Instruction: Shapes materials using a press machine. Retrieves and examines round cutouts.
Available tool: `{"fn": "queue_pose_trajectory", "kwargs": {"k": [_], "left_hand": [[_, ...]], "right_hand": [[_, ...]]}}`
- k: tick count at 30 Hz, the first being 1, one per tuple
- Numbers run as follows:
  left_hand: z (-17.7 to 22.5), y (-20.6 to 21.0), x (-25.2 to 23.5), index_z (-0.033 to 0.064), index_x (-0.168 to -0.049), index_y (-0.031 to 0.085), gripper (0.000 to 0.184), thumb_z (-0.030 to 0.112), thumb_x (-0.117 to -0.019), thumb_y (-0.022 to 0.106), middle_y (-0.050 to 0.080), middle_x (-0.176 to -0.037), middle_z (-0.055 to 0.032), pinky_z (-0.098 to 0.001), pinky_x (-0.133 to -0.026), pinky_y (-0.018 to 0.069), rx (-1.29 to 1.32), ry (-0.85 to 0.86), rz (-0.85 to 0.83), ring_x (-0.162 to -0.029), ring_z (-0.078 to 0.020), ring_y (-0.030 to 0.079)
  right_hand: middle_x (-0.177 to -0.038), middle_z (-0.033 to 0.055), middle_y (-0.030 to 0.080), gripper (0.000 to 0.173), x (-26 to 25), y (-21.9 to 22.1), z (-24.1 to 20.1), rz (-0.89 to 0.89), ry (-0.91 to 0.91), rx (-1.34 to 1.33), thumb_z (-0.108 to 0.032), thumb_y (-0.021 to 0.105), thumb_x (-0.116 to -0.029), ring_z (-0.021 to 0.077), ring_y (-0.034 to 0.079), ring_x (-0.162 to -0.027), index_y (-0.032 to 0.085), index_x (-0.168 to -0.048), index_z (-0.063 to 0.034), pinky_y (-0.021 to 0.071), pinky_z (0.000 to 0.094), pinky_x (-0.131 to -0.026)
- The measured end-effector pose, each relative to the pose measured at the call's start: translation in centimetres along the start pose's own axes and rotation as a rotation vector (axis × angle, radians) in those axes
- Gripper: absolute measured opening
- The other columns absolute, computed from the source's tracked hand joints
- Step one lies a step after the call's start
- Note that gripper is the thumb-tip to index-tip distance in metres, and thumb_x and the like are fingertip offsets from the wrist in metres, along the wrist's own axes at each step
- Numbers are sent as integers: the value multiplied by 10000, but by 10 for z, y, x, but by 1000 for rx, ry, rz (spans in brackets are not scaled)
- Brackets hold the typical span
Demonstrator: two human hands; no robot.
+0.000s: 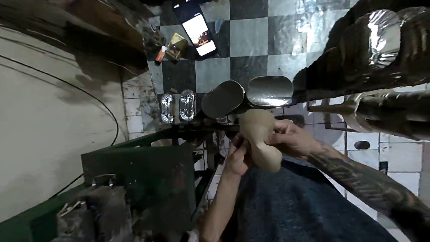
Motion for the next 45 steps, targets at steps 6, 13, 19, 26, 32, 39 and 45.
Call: {"fn": "queue_pose_trajectory", "kwargs": {"k": [6, 13, 19, 26, 32, 39, 45], "left_hand": [[-121, -33, -106, 100, -1548, 459, 526, 356, -1088, 464, 474, -1569, -152, -537, -1173, 363, -1539, -298, -328, -1420, -323, 488], [-160, 34, -155, 41, -1284, 675, 494, 401, -1104, 389, 671, -1288, -208, -589, -1063, 450, -1443, -369, -369, -1254, -360, 613], [19, -9, -13, 43, -1251, 713, 371, 249, -1085, 454, 679, -1318, -113, -450, -1167, 390, -1175, 343, 193, -1303, -240, 581], [173, -122, 81, -79, -1446, 453, 508, 243, -1119, 236, 572, -1378, -173, -292, -1089, 459, -512, 1056, 878, -1242, -110, 565], [239, -179, 110, -54, -1472, 473, 572, 294, -1140, 164, 535, -1471, -220, -409, -1208, 342, -628, 855, 1133, -1403, -228, 483], [128, -297, 193, 110, -1426, 582, 491, 417, -1043, 567, 590, -1406, -197, -710, -1157, 195, -1314, 77, 1414, -1328, -424, 525], [90, -319, 323, 54, -1100, 757, 196, 193, -1014, 648, 505, -1515, -196, -731, -1128, 265, -1268, -110, 1116, -1418, -450, 424]], "right_hand": [[-969, 179, 749, 228, 26, -81, 60, -91, 172, 1178, -152, 594, -1007, 325, 720, -910, 766, -1081, -23, 554, 555, -868], [-1036, 208, 756, 305, 77, -73, 71, -315, 454, 1417, -73, 560, -998, 429, 719, -967, 758, -1223, -129, 536, 631, -878], [-997, 232, 761, 329, 57, -63, 50, -565, 309, 1463, -81, 583, -986, 465, 732, -878, 734, -1276, -117, 539, 703, -798], [-1126, 211, 746, 429, 21, -25, 61, -825, 349, 1690, -117, 568, -1007, 470, 704, -1021, 653, -1402, -258, 511, 698, -908], [-1072, 235, 744, 326, -17, 61, 91, -734, 282, 1866, -214, 560, -1046, 486, 702, -1008, 686, -1347, -212, 516, 695, -890], [-1213, 256, 695, 379, -50, 191, 159, -1010, 214, 2063, -160, 524, -1050, 497, 656, -1120, 619, -1417, -182, 499, 671, -945], [-1254, 275, 673, 446, -97, 329, 201, -1131, -1160, 1693, -15, 696, -915, 469, 705, -1053, 683, -1329, -182, 604, 557, -776]]}}
Point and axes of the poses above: each hand's wrist, its own x-axis away from the middle knuckle, its own y-axis out of the palm, z = x × y, the point moved 4 cm from there along -x, towards the middle knuckle
